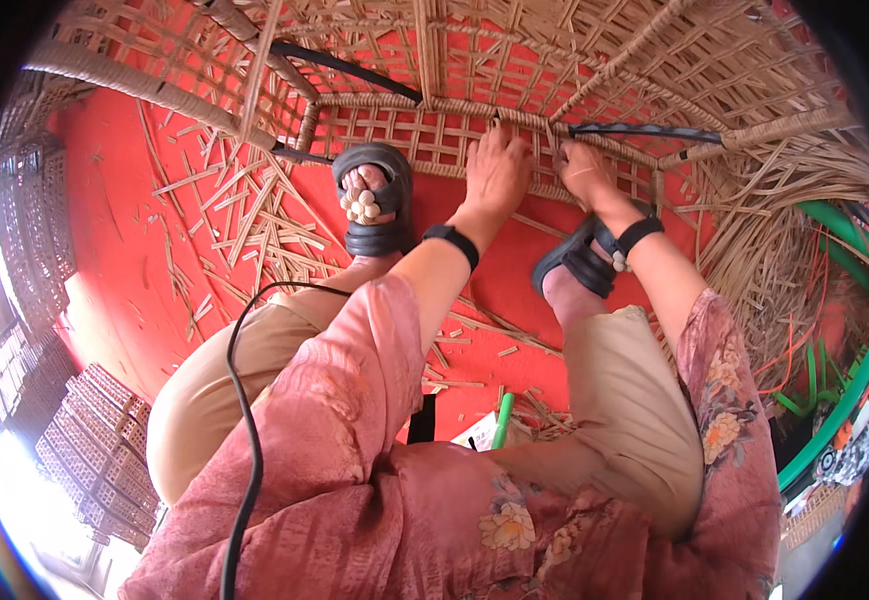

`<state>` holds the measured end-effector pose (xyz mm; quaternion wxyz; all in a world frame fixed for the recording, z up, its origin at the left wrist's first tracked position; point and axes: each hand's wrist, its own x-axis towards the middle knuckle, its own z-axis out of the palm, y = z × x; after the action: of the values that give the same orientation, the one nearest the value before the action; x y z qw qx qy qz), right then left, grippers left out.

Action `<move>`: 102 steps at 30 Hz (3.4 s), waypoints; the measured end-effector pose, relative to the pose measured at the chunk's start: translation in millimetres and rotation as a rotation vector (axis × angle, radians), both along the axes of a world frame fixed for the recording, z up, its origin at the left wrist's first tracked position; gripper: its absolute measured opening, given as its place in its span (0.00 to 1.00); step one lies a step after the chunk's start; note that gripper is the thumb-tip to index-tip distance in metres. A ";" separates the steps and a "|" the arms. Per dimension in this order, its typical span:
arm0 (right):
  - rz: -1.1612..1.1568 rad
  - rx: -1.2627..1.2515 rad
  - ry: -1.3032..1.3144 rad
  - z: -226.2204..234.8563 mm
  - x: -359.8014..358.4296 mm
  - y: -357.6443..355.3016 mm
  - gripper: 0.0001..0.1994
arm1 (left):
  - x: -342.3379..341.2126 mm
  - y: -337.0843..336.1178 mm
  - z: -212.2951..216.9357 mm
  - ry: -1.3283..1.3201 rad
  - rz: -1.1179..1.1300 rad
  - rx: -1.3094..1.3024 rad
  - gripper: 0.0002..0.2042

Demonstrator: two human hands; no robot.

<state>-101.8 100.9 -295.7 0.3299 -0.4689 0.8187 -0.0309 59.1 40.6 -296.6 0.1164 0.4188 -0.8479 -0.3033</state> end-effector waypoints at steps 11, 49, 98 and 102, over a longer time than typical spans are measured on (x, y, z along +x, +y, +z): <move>-0.006 -0.187 0.056 -25.0 30.6 29.2 0.12 | 47.8 9.3 -23.2 -0.264 -0.433 -0.103 0.17; -0.065 -0.359 -0.292 205.6 37.4 -78.9 0.06 | 55.3 -136.7 260.1 -0.203 -0.499 -0.256 0.18; -0.304 -0.222 -1.556 410.6 193.7 31.5 0.17 | 186.2 -106.8 450.9 -0.003 -0.878 -0.543 0.10; -0.283 -0.366 -1.743 405.7 189.3 38.3 0.19 | 190.4 -87.1 463.4 0.158 -0.791 -0.424 0.14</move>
<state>87.5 139.2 110.0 0.7469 -0.2193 0.3107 -0.5455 249.5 -46.5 166.8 0.1391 0.0052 -0.9747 -0.1751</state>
